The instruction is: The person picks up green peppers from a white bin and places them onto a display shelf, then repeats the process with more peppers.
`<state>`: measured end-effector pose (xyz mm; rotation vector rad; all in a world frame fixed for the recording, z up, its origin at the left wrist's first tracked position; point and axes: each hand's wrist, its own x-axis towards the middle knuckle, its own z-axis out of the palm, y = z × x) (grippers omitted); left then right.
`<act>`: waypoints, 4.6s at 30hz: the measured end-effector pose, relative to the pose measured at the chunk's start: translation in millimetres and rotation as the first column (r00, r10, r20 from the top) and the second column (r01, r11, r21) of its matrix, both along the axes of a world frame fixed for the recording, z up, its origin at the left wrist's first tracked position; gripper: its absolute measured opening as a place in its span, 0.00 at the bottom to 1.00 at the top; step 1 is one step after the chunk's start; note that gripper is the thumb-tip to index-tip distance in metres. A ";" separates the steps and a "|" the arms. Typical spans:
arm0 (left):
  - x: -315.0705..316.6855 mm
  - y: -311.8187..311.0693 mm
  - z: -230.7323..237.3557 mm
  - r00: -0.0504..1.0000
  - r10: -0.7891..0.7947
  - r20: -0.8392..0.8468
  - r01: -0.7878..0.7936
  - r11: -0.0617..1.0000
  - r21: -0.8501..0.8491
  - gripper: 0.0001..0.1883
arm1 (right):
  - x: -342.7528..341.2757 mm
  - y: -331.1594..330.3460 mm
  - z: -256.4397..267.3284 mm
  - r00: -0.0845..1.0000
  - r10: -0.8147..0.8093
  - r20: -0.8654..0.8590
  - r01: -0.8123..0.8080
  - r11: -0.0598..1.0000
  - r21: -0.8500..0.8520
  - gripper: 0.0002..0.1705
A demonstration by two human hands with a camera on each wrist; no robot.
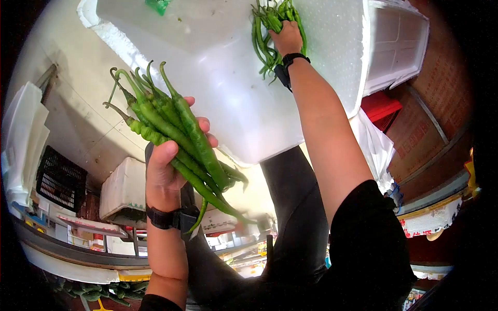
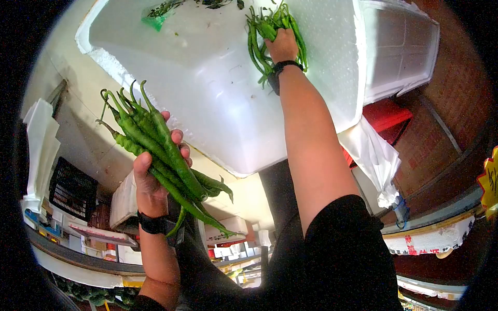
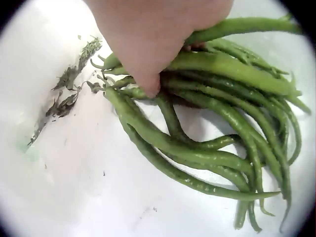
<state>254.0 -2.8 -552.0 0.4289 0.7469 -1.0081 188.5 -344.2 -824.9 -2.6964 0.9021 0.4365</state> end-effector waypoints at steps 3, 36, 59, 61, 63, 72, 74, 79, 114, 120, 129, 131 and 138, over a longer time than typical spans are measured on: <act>-0.5 0.4 -0.3 1.000 -0.002 0.003 0.002 1.000 0.001 0.44 | -1.6 -5.1 3.3 0.999 -0.036 -0.038 0.040 0.991 0.125 0.25; -2.0 15.9 6.7 0.991 -0.122 0.049 0.119 0.991 0.053 0.43 | -2.5 -23.9 19.8 0.974 -0.172 0.150 0.161 0.984 0.083 0.19; -19.0 -107.2 458.5 0.929 0.038 0.367 0.024 0.986 -0.163 0.33 | -67.2 -13.8 780.1 0.847 -0.504 0.168 0.050 0.390 0.919 0.28; -29.7 -125.1 504.6 0.912 0.034 0.408 0.051 0.979 -0.195 0.31 | -99.7 -23.4 842.9 0.798 -0.517 0.309 -0.074 0.424 0.903 0.17; -35.7 -134.6 545.2 0.910 -0.001 0.415 0.076 0.983 -0.165 0.28 | -130.8 -25.6 864.9 0.744 -0.509 0.433 -0.148 0.506 0.850 0.16; -54.5 -136.8 619.7 0.821 -0.291 0.491 0.463 0.842 -0.275 0.23 | -317.8 22.8 991.9 0.099 -0.866 0.490 0.058 0.497 0.866 0.14; -60.5 -137.7 621.7 0.800 -0.333 0.500 0.489 0.843 -0.222 0.23 | -359.8 36.8 1005.1 -0.120 -0.918 0.378 -0.015 0.382 0.924 0.14; -111.6 -166.8 626.8 0.691 -0.420 0.589 0.593 0.794 -0.130 0.20 | -469.4 37.3 1055.7 -0.353 -0.917 0.185 -0.192 0.264 0.945 0.14; -404.9 -400.5 736.9 0.538 -0.530 0.655 0.775 0.617 -0.138 0.33 | -697.3 -379.4 1047.8 0.517 -0.414 0.749 0.805 0.532 -0.262 0.30; -395.0 -440.7 750.7 0.454 -0.517 0.726 0.837 0.528 -0.148 0.36 | -721.7 -376.4 1057.9 0.542 -0.671 0.505 0.800 0.596 -0.067 0.18; -384.6 -471.9 767.2 0.397 -0.567 0.722 0.887 0.438 -0.144 0.36 | -701.2 -375.0 1063.6 0.476 -0.661 0.580 0.837 0.544 -0.067 0.19; -375.3 -479.2 762.0 0.388 -0.589 0.709 0.899 0.411 -0.151 0.36 | -698.1 -376.9 1066.3 0.456 -0.655 0.603 0.847 0.527 -0.068 0.19; -362.1 -503.4 759.7 0.358 -0.598 0.717 0.929 0.306 -0.208 0.34 | -689.0 -375.5 1080.0 0.489 -0.630 0.603 0.752 0.655 0.076 0.11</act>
